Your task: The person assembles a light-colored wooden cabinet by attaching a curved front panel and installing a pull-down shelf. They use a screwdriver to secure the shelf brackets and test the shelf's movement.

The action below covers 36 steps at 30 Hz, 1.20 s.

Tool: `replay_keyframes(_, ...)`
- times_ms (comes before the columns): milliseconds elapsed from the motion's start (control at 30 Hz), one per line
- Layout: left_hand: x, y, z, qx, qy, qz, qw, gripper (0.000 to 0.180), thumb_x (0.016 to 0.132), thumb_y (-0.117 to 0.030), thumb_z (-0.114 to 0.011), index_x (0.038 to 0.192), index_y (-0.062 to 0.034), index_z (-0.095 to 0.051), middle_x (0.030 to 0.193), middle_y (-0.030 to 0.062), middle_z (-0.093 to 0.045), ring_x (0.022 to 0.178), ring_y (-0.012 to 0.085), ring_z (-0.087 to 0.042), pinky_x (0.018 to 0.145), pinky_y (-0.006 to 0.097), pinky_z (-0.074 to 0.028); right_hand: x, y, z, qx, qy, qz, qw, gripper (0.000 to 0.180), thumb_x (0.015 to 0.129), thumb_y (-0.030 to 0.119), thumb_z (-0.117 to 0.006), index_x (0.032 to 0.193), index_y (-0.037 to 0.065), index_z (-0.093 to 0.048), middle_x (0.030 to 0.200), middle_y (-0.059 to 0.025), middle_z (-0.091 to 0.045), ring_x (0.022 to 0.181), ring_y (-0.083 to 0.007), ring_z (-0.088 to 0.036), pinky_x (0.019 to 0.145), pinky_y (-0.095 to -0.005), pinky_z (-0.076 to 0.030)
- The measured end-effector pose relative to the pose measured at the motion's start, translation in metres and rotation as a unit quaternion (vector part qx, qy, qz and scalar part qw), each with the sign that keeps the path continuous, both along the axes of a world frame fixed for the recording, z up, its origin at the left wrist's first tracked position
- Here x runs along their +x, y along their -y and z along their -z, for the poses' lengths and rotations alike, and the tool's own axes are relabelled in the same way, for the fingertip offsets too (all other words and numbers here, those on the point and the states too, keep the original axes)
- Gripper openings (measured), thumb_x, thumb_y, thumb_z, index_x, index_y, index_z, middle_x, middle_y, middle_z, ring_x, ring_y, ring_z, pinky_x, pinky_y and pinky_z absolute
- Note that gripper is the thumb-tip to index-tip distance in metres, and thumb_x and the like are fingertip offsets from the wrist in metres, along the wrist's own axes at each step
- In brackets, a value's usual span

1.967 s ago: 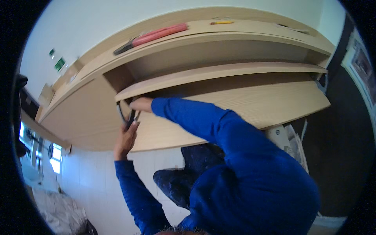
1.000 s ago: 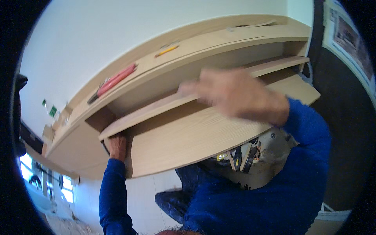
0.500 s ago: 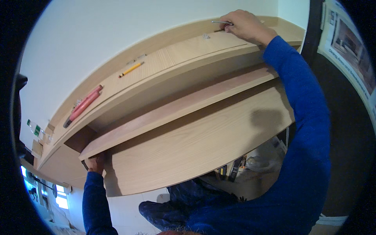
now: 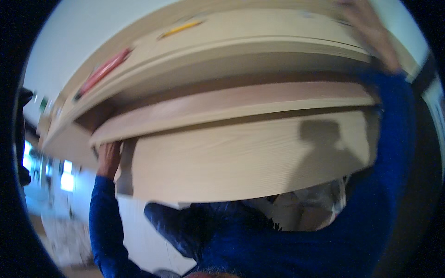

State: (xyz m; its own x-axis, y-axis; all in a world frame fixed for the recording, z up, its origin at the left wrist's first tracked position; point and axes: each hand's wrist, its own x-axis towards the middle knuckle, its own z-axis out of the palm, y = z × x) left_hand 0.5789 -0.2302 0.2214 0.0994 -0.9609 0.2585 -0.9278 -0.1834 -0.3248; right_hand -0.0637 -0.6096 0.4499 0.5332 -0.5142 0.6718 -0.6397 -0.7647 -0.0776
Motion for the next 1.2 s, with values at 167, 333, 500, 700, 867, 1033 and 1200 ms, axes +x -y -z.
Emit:
replay_keyframes(167,-0.095,-0.058,-0.039,-0.202,-0.27,-0.036,0.941,0.019,0.097,-0.012,-0.067,0.11,0.0008,-0.073,0.092,0.0193,-0.071,0.082,0.0299,-0.069,0.072,0.036,-0.052,0.098,-0.174,0.002,0.187,0.047,-0.2,0.961,0.051,0.101,0.044,-0.063,0.133,0.005,-0.058,0.122,-0.015,-0.066,0.106,-0.0294,-0.066,0.101,-0.0489,-0.05)
replay_keyframes(333,-0.141,-0.123,-0.027,-0.363,-0.507,-0.105,0.775,0.025,0.102,-0.021,-0.068,0.108,0.0028,-0.074,0.084,0.007,-0.072,0.075,0.0121,-0.061,0.07,0.028,-0.05,0.234,-0.283,0.082,0.174,-0.007,-0.491,0.853,0.011,0.098,0.017,-0.071,0.103,0.007,-0.069,0.092,-0.0074,-0.071,0.07,-0.0171,-0.065,0.064,-0.03,-0.053)
replay_keyframes(500,-0.134,-0.169,0.035,-0.444,-0.618,-0.111,0.639,0.026,0.106,-0.023,-0.062,0.109,0.0007,-0.073,0.08,0.0036,-0.068,0.07,0.0078,-0.056,0.062,0.022,-0.042,0.362,-0.311,0.165,0.229,0.022,-0.451,0.862,0.014,0.097,0.009,-0.069,0.107,0.0,-0.067,0.086,-0.0119,-0.073,0.065,-0.0158,-0.069,0.056,-0.0296,-0.052)
replay_keyframes(700,-0.116,-0.215,0.131,-0.414,-0.727,-0.14,0.529,0.028,0.104,-0.028,-0.065,0.109,-0.0014,-0.073,0.081,0.0013,-0.068,0.069,0.0051,-0.054,0.061,0.02,-0.04,0.477,-0.299,0.218,0.203,0.019,-0.356,0.912,0.019,0.098,0.004,-0.063,0.115,-0.003,-0.063,0.091,-0.0135,-0.075,0.061,-0.0194,-0.069,0.059,-0.0347,-0.055)
replay_keyframes(867,-0.087,-0.259,0.229,-0.41,-0.715,-0.208,0.527,0.025,0.105,-0.023,-0.063,0.109,-0.0001,-0.073,0.081,0.0021,-0.068,0.068,0.0059,-0.055,0.062,0.021,-0.042,0.509,-0.28,0.243,0.189,0.012,-0.343,0.92,0.019,0.099,0.008,-0.061,0.114,-0.003,-0.062,0.101,-0.0204,-0.073,0.076,-0.0304,-0.07,0.071,-0.0421,-0.056)
replay_keyframes(1033,-0.098,-0.289,0.293,-0.447,-0.647,-0.273,0.555,0.021,0.106,-0.02,-0.061,0.108,-0.0011,-0.07,0.083,0.0023,-0.068,0.067,0.0058,-0.055,0.06,0.021,-0.043,0.521,-0.28,0.241,0.246,-0.042,-0.294,0.923,0.019,0.1,0.014,-0.061,0.108,-0.003,-0.061,0.103,-0.0282,-0.069,0.098,-0.0468,-0.066,0.082,-0.0528,-0.052)
replay_keyframes(1200,-0.116,-0.288,0.291,-0.512,-0.67,-0.298,0.447,0.018,0.107,-0.018,-0.058,0.109,-0.0037,-0.068,0.085,0.0015,-0.067,0.066,0.0052,-0.054,0.058,0.02,-0.044,0.525,-0.273,0.239,0.092,-0.035,-0.374,0.922,0.028,0.098,0.004,-0.063,0.125,0.0,-0.061,0.11,-0.0227,-0.072,0.099,-0.0384,-0.071,0.082,-0.0433,-0.058)
